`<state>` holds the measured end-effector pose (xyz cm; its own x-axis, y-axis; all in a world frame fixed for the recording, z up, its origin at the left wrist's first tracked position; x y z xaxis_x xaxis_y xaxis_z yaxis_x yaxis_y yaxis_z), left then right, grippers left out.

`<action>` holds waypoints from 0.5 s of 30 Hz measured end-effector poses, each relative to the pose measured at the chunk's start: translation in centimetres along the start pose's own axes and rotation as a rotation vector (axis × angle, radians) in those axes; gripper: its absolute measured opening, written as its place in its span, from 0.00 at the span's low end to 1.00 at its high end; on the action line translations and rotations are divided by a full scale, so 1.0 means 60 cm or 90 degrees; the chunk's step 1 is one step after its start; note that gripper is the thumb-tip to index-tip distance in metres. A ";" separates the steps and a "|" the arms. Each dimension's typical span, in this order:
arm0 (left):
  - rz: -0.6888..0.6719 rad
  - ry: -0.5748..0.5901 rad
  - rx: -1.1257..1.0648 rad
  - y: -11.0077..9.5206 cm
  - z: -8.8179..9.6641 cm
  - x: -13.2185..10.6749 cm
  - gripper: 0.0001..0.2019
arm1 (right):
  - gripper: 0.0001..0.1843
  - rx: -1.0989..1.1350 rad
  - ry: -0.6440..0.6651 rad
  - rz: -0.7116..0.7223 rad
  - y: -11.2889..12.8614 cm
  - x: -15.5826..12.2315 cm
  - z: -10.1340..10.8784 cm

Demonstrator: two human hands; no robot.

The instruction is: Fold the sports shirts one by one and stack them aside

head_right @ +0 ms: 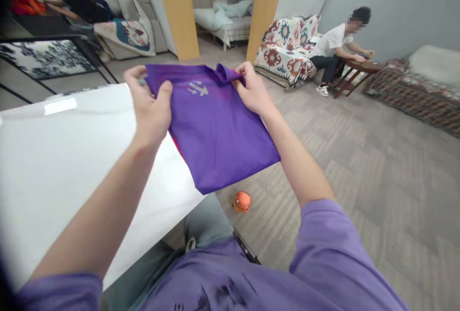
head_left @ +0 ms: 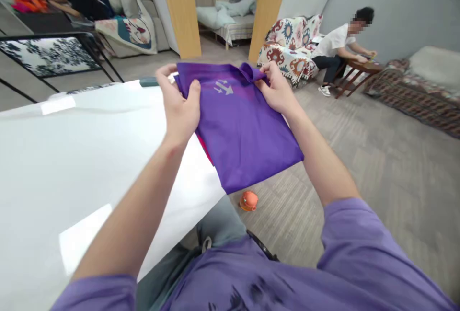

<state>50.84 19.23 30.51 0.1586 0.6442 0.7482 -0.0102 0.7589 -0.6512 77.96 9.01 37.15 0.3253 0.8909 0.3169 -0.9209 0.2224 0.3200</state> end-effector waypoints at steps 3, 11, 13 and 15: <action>0.198 0.100 0.051 0.119 -0.081 -0.060 0.29 | 0.33 -0.053 0.084 -0.084 -0.070 0.036 -0.102; 0.067 0.328 0.238 0.082 -0.083 -0.208 0.39 | 0.45 -0.101 0.190 -0.004 -0.046 -0.088 -0.230; 0.023 0.391 0.210 0.032 -0.073 -0.249 0.39 | 0.48 -0.105 0.234 0.017 -0.045 -0.136 -0.255; 0.024 0.438 0.212 -0.008 -0.046 -0.295 0.38 | 0.49 -0.117 0.264 0.021 -0.055 -0.167 -0.273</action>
<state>50.78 7.19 17.24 0.7304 0.5485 0.4071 -0.3080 0.7964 -0.5204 74.19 5.84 18.27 0.2159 0.9737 -0.0724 -0.9645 0.2242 0.1395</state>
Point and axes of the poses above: each hand's wrist, its own x-axis towards the middle knuckle, its own z-axis out of the back of the hand, y = z × x, the point moved 9 cm from there along x, towards the middle knuckle, and after that the axes turned 11 degrees about -z, right-handed, at the moved point
